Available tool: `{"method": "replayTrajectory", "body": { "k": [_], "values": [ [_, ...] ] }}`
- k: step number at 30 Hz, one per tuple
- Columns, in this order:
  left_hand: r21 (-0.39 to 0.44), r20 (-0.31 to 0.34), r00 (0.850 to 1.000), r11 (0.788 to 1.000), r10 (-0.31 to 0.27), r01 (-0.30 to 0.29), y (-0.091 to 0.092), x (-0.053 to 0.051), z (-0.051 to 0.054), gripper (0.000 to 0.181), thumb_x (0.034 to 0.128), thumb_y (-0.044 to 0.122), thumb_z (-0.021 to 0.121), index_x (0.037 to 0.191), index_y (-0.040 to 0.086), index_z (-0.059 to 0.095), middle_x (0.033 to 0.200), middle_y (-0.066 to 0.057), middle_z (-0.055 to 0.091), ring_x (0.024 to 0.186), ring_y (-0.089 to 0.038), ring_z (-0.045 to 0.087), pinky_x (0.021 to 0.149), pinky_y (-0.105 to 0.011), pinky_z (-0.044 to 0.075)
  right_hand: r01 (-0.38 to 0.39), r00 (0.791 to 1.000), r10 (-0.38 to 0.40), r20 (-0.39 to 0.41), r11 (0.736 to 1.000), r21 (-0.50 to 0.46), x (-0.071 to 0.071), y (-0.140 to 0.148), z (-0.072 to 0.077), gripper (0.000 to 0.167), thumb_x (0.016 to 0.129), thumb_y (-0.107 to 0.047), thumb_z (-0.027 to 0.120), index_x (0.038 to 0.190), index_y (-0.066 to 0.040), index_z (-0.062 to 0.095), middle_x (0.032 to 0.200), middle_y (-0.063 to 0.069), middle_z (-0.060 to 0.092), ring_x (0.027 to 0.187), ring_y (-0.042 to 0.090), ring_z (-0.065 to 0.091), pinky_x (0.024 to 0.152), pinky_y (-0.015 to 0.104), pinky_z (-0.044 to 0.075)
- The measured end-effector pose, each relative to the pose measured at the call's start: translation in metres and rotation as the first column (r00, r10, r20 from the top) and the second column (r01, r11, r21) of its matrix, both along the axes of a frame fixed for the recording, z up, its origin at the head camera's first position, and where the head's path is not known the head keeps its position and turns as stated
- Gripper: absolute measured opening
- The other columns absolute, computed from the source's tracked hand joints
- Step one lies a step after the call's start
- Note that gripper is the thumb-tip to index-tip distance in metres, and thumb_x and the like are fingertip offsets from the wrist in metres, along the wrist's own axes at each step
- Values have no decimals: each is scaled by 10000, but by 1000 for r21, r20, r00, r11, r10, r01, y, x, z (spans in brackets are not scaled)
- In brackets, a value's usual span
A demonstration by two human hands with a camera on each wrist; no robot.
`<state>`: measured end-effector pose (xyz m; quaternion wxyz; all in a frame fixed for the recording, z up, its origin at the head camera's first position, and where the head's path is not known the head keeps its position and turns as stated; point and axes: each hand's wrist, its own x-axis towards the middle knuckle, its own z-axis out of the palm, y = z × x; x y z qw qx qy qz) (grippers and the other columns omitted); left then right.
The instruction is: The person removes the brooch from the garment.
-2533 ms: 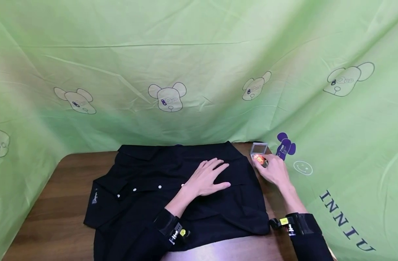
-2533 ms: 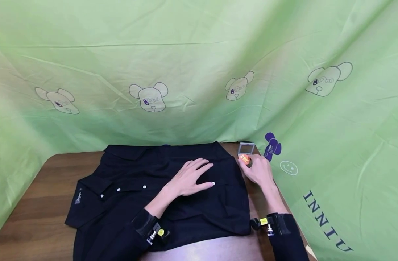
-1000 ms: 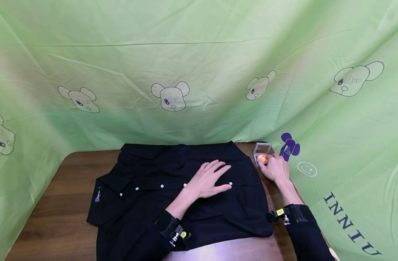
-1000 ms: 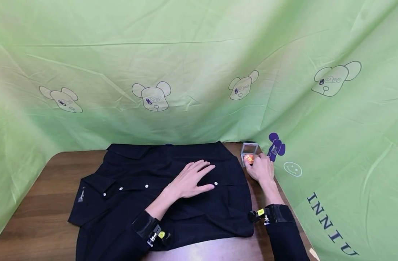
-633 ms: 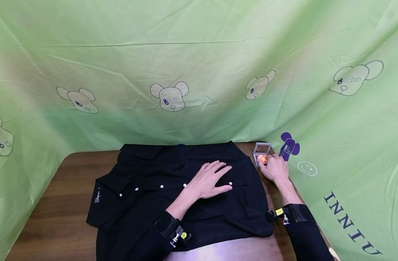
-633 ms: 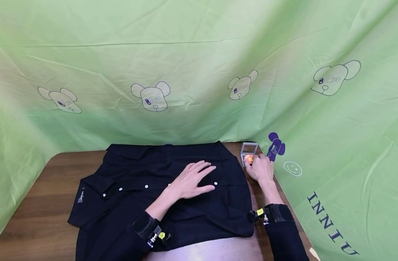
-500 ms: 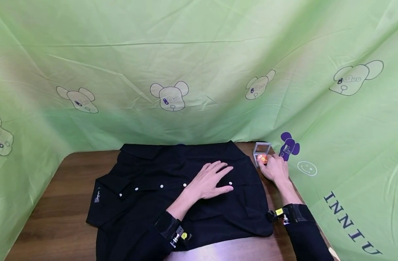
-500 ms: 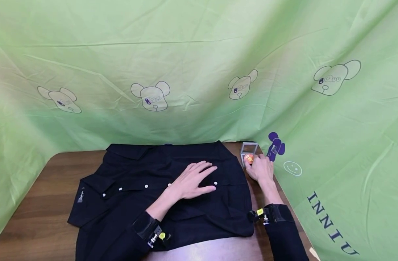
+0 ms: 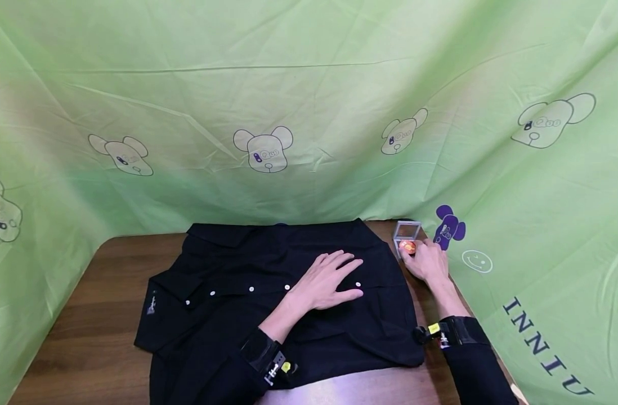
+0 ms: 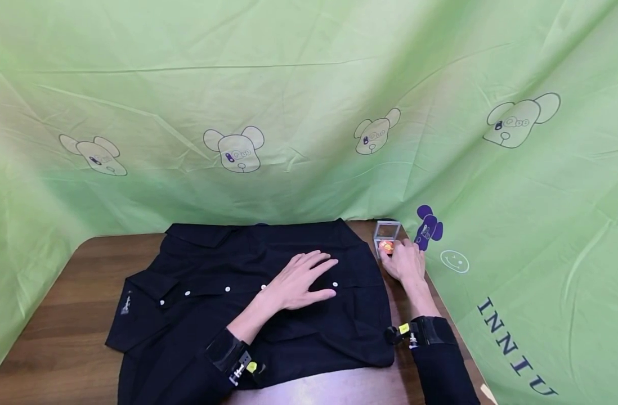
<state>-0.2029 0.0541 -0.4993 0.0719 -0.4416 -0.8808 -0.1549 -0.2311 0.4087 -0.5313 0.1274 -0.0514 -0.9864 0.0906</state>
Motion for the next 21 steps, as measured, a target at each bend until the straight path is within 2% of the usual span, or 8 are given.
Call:
{"method": "replayTrajectory", "body": {
  "k": [7, 13, 16, 21],
  "values": [
    [1, -17, 1000, 1000, 4, -4, 0, 0, -1, 734, 1096, 645, 629, 1704, 251, 508, 1716, -60, 563, 1633, -353, 505, 1305, -552, 452, 0, 1000, 0, 10, 1000, -16, 0, 1, 2, 600, 1070, -460, 647, 1214, 117, 726, 1164, 361, 688, 1080, 615, 679, 881, 744, 554],
    [7, -15, 1000, 1000, 7, -7, -3, 0, 0, 742, 1091, 651, 634, 1705, 253, 508, 1718, -58, 561, 1635, -349, 504, 1303, -544, 453, -9, 998, 6, -68, 999, -48, 5, 1, 4, 578, 1073, -450, 663, 1206, 110, 707, 1207, 385, 694, 1099, 647, 669, 900, 753, 537],
    [13, -10, 1000, 1000, 16, -16, -8, -2, -1, 754, 1085, 660, 637, 1705, 250, 507, 1723, -70, 556, 1636, -370, 502, 1307, -557, 449, -19, 993, 13, -114, 998, -54, 10, -4, 5, 608, 1062, -447, 676, 1285, 118, 678, 1267, 400, 681, 1133, 670, 649, 929, 765, 519],
    [38, 19, 999, 999, 38, -39, -21, -5, -2, 777, 1072, 672, 646, 1707, 246, 506, 1731, -97, 547, 1644, -402, 484, 1318, -599, 423, -58, 991, 44, -128, 993, -103, 19, -20, 10, 739, 1040, -489, 704, 1488, 88, 593, 1427, 380, 625, 1288, 657, 584, 1059, 768, 472]
  ]
}}
